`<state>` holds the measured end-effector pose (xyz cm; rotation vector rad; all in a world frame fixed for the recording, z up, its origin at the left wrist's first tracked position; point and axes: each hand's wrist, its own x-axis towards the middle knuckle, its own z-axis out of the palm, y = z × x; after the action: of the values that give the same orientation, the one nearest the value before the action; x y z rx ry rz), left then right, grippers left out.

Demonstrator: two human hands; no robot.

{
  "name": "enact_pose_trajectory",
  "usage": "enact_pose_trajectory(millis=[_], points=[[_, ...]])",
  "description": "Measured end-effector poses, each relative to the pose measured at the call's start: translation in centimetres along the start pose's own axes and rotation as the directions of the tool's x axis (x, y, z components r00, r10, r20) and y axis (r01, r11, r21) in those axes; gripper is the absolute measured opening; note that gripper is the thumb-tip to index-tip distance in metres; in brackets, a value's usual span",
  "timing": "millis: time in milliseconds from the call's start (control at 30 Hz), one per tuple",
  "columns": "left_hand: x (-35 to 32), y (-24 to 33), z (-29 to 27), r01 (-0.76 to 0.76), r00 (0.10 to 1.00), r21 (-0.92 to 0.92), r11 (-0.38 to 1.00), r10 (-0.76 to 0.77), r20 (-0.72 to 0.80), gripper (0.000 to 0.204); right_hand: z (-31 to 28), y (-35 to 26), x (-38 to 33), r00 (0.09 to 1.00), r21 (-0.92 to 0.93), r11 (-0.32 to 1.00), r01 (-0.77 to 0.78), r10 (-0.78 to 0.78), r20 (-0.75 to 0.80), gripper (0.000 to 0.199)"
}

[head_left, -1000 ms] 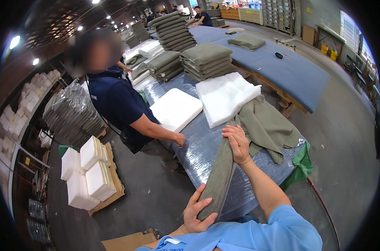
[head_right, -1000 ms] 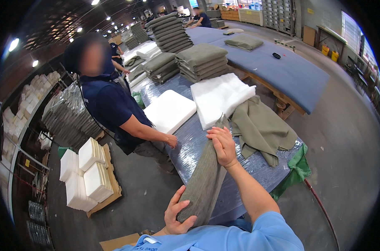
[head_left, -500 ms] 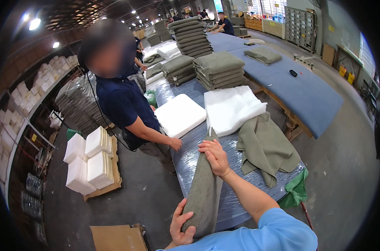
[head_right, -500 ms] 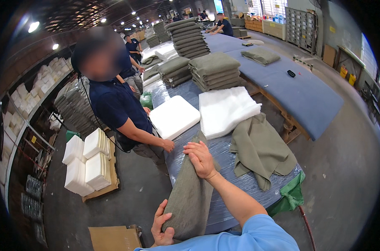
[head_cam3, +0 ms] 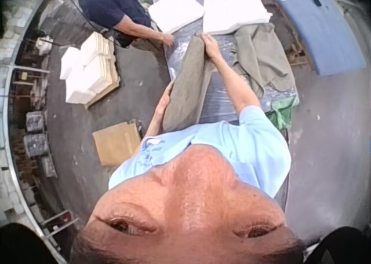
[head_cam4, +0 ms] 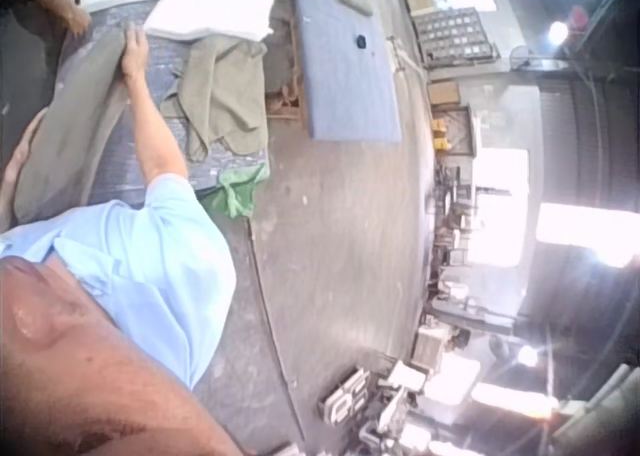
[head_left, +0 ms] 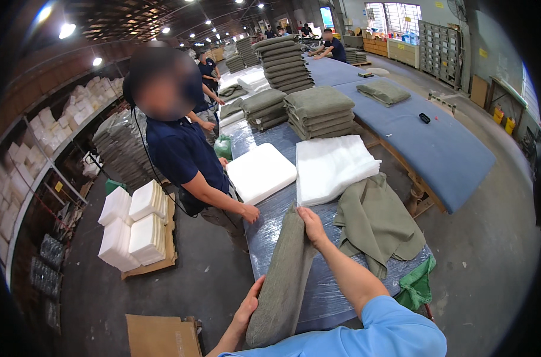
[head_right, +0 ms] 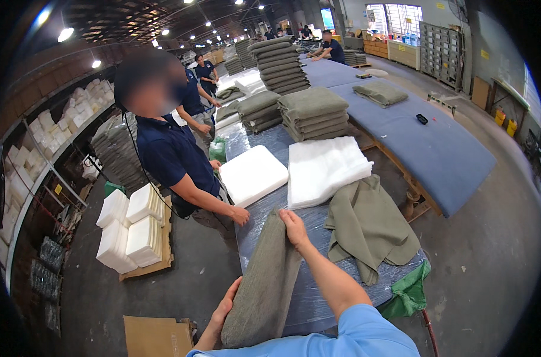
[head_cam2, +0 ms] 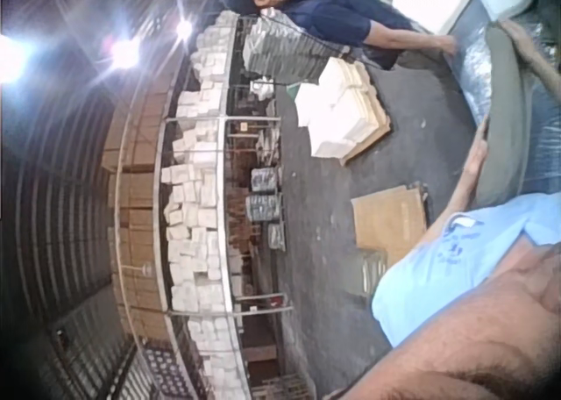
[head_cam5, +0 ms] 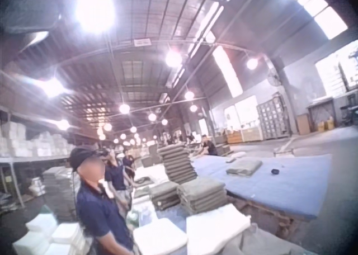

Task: The person inserts white foam pads into green fabric covers, folds and smooths the covers, and stacks the finished cushions. The person also handles cardboard and additional foam pads on the worktable.

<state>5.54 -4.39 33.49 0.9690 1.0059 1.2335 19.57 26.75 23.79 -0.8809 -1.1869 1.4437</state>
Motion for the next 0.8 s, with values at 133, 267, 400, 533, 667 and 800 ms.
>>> enact_pose_trajectory(millis=[133,267,400,533,667,800], points=[[1.7,-0.1,2.4,0.000,1.000,-0.015,1.000,0.000,0.015,0.104,0.1,0.3,-0.3,0.983,0.186,0.978,-0.098,0.124,-0.133,0.067],[2.4,1.3,3.2,-0.068,0.997,0.057,0.996,0.066,0.043,0.098,0.8,-3.5,1.1,0.976,0.233,0.971,-0.049,0.096,-0.195,0.070],[5.1,2.3,4.0,-0.108,0.993,0.087,0.990,0.103,0.059,0.089,0.1,-5.9,3.2,0.991,0.148,0.989,0.026,-0.006,-0.130,0.072],[9.0,1.3,5.4,-0.073,0.997,0.224,0.972,0.063,0.048,0.089,-2.0,-3.2,4.0,0.968,-0.167,0.986,0.029,-0.069,-0.241,0.069],[12.2,0.1,4.7,-0.047,0.999,0.372,0.927,0.037,0.033,0.093,-3.1,-1.5,5.2,0.960,-0.149,0.989,-0.011,-0.031,-0.278,0.064],[13.3,0.2,6.0,-0.021,0.999,0.293,0.956,0.009,0.042,0.092,-4.4,-0.1,6.1,0.961,0.000,1.000,0.008,-0.007,-0.278,0.058]])
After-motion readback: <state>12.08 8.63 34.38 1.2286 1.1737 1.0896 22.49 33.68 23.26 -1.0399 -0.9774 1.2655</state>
